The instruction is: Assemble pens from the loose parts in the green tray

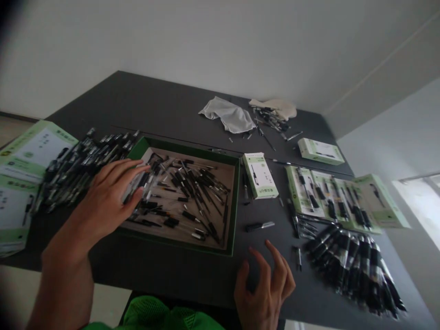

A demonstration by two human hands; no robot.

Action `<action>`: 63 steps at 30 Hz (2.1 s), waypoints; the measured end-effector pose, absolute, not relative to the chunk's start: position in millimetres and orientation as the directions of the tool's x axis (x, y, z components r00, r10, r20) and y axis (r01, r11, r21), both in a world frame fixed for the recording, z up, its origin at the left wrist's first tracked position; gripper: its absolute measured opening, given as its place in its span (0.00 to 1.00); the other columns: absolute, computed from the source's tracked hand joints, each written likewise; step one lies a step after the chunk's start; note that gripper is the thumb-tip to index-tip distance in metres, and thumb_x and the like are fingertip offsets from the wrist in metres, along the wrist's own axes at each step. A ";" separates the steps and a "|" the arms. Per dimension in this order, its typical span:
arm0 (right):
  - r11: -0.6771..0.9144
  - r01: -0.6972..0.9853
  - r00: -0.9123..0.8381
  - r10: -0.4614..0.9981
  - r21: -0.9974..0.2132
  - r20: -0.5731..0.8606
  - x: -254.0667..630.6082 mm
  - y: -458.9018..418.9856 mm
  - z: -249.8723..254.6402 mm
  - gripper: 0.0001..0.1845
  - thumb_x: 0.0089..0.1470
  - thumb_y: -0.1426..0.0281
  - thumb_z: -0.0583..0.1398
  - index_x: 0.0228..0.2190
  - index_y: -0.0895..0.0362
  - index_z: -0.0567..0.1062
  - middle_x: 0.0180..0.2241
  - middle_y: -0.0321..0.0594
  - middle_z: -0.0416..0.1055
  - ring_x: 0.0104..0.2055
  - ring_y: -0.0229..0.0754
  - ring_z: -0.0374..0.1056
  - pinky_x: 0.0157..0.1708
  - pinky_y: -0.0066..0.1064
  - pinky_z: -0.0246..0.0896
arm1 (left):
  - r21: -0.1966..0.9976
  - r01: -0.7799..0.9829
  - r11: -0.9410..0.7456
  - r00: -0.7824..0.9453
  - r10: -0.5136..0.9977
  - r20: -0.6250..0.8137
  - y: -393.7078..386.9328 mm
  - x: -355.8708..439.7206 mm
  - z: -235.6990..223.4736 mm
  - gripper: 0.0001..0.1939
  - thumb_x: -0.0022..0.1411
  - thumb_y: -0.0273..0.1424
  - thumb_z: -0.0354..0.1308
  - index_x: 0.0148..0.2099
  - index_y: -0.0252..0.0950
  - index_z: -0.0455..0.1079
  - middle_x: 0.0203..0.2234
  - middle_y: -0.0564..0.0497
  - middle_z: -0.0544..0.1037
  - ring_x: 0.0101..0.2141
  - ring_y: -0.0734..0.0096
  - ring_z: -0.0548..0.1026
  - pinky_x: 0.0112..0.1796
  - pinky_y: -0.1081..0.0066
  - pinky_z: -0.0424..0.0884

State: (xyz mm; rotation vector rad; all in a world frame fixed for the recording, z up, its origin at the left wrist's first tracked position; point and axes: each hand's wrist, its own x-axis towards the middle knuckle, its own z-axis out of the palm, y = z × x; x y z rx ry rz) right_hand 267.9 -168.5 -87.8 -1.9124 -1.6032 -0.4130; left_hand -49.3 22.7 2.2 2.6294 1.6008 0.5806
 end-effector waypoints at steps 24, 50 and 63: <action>-0.026 0.976 0.148 0.806 -0.216 0.573 268.3 -162.2 -86.0 0.07 0.66 0.68 0.59 0.41 0.57 0.76 0.50 0.56 0.76 0.50 0.60 0.70 0.51 0.55 0.61 | 0.516 0.795 -0.319 0.183 0.937 0.297 16.4 -53.3 10.9 0.32 0.63 0.15 0.43 0.65 0.40 0.65 0.54 0.48 0.80 0.56 0.61 0.79 0.61 0.58 0.72; 0.033 0.952 0.147 0.823 -0.305 0.549 277.8 -166.2 -91.0 0.05 0.67 0.72 0.58 0.42 0.56 0.76 0.49 0.49 0.74 0.50 0.53 0.68 0.50 0.45 0.62 | 0.238 0.669 -0.704 0.743 0.643 -0.188 29.0 67.6 -7.1 0.30 0.74 0.25 0.50 0.75 0.32 0.58 0.76 0.41 0.55 0.76 0.51 0.50 0.71 0.49 0.60; -0.018 0.929 0.218 0.834 -0.371 0.507 276.7 -166.7 -95.2 0.06 0.67 0.71 0.59 0.39 0.53 0.78 0.46 0.46 0.77 0.47 0.53 0.70 0.49 0.45 0.63 | 0.472 0.718 -0.511 0.679 0.664 -0.314 14.1 -9.1 -3.8 0.25 0.80 0.34 0.45 0.74 0.53 0.60 0.72 0.60 0.66 0.71 0.68 0.64 0.71 0.61 0.61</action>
